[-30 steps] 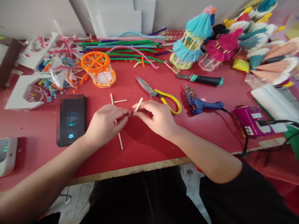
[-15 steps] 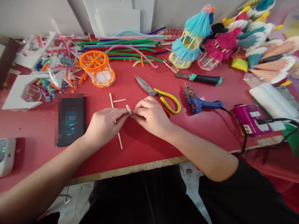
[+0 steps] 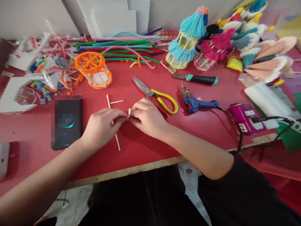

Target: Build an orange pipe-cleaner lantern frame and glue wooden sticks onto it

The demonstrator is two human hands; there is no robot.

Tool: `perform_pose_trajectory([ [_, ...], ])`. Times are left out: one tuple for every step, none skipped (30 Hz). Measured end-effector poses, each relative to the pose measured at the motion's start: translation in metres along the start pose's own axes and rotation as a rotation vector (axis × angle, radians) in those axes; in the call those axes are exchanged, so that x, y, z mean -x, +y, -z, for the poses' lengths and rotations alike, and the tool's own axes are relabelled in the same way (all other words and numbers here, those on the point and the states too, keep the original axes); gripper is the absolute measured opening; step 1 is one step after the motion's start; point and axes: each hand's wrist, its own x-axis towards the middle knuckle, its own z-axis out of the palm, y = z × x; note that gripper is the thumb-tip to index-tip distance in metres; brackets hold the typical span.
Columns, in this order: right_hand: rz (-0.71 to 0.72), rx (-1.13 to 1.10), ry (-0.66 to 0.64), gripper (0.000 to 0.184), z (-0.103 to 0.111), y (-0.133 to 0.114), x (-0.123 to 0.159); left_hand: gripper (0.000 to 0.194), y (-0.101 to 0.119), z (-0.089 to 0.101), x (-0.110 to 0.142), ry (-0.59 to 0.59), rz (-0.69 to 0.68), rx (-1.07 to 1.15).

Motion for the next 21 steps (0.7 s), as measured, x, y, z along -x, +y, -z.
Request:
perform_pose_trajectory([
  [0.007, -0.007, 0.000, 0.016, 0.000, 0.000, 0.000, 0.010, 0.000, 0.000, -0.001, 0.016, -0.016, 0.011],
  [0.016, -0.015, 0.002, 0.016, 0.000, 0.000, 0.000, 0.009, 0.000, 0.001, -0.001, 0.028, -0.025, 0.032],
  [0.026, -0.023, 0.005, 0.016, 0.001, -0.001, -0.001, 0.009, 0.000, 0.002, -0.002, 0.032, -0.021, 0.061],
  [0.037, -0.032, 0.009, 0.015, 0.002, -0.001, -0.001, 0.008, 0.001, 0.003, -0.003, 0.026, -0.001, 0.099],
  [0.045, -0.043, 0.012, 0.014, 0.003, -0.002, -0.001, 0.007, 0.002, 0.004, -0.003, 0.021, 0.030, 0.141],
  [0.054, -0.055, 0.013, 0.013, 0.004, -0.003, -0.001, 0.006, 0.003, 0.005, -0.004, 0.015, 0.060, 0.186],
  [0.060, -0.067, 0.010, 0.012, 0.005, -0.004, -0.001, 0.004, 0.004, 0.006, -0.004, 0.009, 0.082, 0.229],
  [0.065, -0.075, 0.004, 0.012, 0.007, -0.006, -0.001, 0.003, 0.005, 0.008, -0.004, 0.006, 0.090, 0.264],
  [0.070, -0.079, -0.005, 0.013, 0.008, -0.007, -0.001, 0.004, 0.006, 0.008, -0.004, 0.007, 0.087, 0.286],
  [0.074, -0.078, -0.014, 0.014, 0.009, -0.009, 0.000, 0.005, 0.007, 0.009, -0.004, 0.010, 0.076, 0.297],
  [0.076, -0.073, -0.020, 0.015, 0.010, -0.010, 0.000, 0.004, 0.007, 0.009, -0.004, 0.016, 0.060, 0.299],
  [0.079, -0.066, -0.019, 0.016, 0.010, -0.010, 0.000, 0.003, 0.007, 0.009, -0.005, 0.024, 0.046, 0.296],
  [0.081, -0.059, -0.011, 0.016, 0.010, -0.011, 0.000, 0.003, 0.007, 0.009, -0.005, 0.036, 0.035, 0.293],
  [0.084, -0.052, 0.002, 0.017, 0.010, -0.011, 0.000, 0.004, 0.007, 0.008, -0.005, 0.048, 0.029, 0.294],
  [0.085, -0.045, 0.014, 0.017, 0.009, -0.010, 0.001, 0.005, 0.006, 0.007, -0.005, 0.059, 0.031, 0.298],
  [0.084, -0.037, 0.024, 0.016, 0.009, -0.010, 0.001, 0.006, 0.006, 0.006, -0.005, 0.067, 0.040, 0.304],
  [0.079, -0.029, 0.029, 0.015, 0.008, -0.009, 0.001, 0.007, 0.006, 0.006, -0.005, 0.071, 0.057, 0.312],
  [0.071, -0.023, 0.027, 0.012, 0.008, -0.008, 0.001, 0.007, 0.006, 0.006, -0.005, 0.073, 0.083, 0.327],
  [0.061, -0.020, 0.022, 0.011, 0.008, -0.008, 0.002, 0.007, 0.006, 0.005, -0.005, 0.073, 0.114, 0.351],
  [0.053, -0.019, 0.014, 0.010, 0.008, -0.007, 0.002, 0.008, 0.007, 0.005, -0.006, 0.069, 0.149, 0.385],
  [0.050, -0.020, 0.007, 0.009, 0.009, -0.007, 0.002, 0.009, 0.007, 0.006, -0.006, 0.062, 0.184, 0.430],
])
